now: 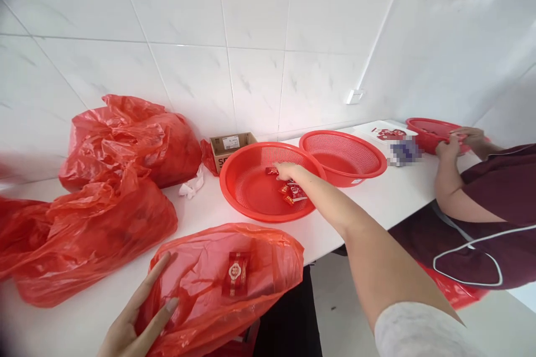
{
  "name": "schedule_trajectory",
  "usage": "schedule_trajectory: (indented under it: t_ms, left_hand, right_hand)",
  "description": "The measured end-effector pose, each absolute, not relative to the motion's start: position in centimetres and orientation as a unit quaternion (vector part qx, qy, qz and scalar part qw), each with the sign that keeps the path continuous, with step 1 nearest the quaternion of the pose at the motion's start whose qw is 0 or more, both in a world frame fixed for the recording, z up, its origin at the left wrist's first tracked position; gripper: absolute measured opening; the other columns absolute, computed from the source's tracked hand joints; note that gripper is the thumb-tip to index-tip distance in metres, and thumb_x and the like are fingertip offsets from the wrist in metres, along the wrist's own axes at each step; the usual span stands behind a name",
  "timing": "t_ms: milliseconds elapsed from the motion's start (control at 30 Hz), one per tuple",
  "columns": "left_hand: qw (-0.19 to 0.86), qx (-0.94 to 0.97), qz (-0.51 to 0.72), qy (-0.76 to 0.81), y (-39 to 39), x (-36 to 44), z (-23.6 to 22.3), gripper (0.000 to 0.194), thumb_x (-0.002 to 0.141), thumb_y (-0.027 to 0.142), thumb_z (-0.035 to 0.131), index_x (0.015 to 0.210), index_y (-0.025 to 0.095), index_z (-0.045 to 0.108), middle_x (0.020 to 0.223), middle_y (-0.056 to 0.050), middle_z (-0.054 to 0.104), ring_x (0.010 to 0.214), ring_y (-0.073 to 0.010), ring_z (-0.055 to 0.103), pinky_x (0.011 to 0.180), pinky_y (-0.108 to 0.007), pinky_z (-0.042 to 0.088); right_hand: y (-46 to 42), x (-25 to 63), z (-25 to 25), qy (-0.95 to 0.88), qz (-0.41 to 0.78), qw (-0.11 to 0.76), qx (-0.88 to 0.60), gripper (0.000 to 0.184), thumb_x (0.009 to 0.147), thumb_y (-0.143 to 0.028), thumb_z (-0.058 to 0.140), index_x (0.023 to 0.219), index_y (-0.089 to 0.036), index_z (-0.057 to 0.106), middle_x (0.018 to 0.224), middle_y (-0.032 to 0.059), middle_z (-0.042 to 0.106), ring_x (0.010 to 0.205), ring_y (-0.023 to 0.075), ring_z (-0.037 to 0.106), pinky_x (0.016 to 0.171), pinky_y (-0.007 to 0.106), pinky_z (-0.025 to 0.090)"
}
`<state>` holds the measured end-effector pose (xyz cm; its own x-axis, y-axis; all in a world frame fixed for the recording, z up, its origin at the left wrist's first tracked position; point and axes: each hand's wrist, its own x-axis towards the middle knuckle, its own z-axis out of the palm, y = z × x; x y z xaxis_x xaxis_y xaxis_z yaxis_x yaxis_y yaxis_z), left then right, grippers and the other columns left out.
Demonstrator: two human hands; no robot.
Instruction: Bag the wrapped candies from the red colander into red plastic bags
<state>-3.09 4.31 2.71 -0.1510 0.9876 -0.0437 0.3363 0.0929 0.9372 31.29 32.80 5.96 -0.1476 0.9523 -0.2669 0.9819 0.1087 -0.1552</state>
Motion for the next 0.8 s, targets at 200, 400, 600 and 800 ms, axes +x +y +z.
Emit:
schedule_trajectory:
  t_ms: [200, 400, 600, 800]
  left_hand:
    - [0.389, 0.525, 0.422, 0.628, 4.7, -3.9, 2.1, 0.066, 0.085, 0.057, 0.061, 0.146, 0.036, 0.047, 0.157, 0.003, 0.043, 0.15, -0.0266, 0.028, 0.124, -0.046, 0.015]
    - [0.417, 0.521, 0.393, 0.632, 5.5, -5.0, 1.9, 0.07, 0.083, 0.059, 0.062, 0.147, 0.036, 0.046, 0.159, 0.002, 0.04, 0.15, -0.0275, 0.027, 0.124, -0.048, 0.016]
    - [0.407, 0.478, 0.45, 0.635, 5.6, -3.5, 2.8, 0.063, 0.087, 0.053, 0.061, 0.145, 0.032, 0.049, 0.154, -0.001, 0.047, 0.149, -0.0271, 0.029, 0.124, -0.047, 0.015]
    - [0.44, 0.459, 0.485, 0.6, 6.0, -3.0, 2.9, 0.065, 0.086, 0.046, 0.065, 0.147, 0.03, 0.048, 0.155, -0.003, 0.047, 0.148, -0.0268, 0.032, 0.123, -0.043, 0.02]
  right_hand:
    - [33.4, 29.7, 5.1, 0.758, -0.192, 0.053, 0.621, 0.029, 0.095, -0.034, 0.062, 0.118, -0.016, 0.063, 0.122, 0.0097, 0.064, 0.107, 0.0222, 0.064, 0.092, 0.044, 0.053]
    - [31.1, 29.5, 8.1, 0.766, -0.351, -0.029, 0.539, 0.023, 0.097, -0.029, 0.05, 0.088, -0.014, 0.065, 0.099, 0.0118, 0.076, 0.093, 0.0191, 0.072, 0.084, 0.028, 0.052]
    - [24.4, 27.0, 12.2, 0.757, -0.488, -0.156, 0.406, 0.022, 0.094, -0.038, 0.053, 0.088, -0.017, 0.058, 0.093, 0.0079, 0.076, 0.082, 0.0154, 0.072, 0.077, 0.029, 0.054]
    - [15.0, 20.9, 11.1, 0.878, -0.219, -0.156, 0.396, 0.024, 0.098, -0.028, 0.049, 0.083, -0.02, 0.066, 0.072, 0.0022, 0.07, 0.066, 0.0142, 0.063, 0.059, 0.026, 0.041]
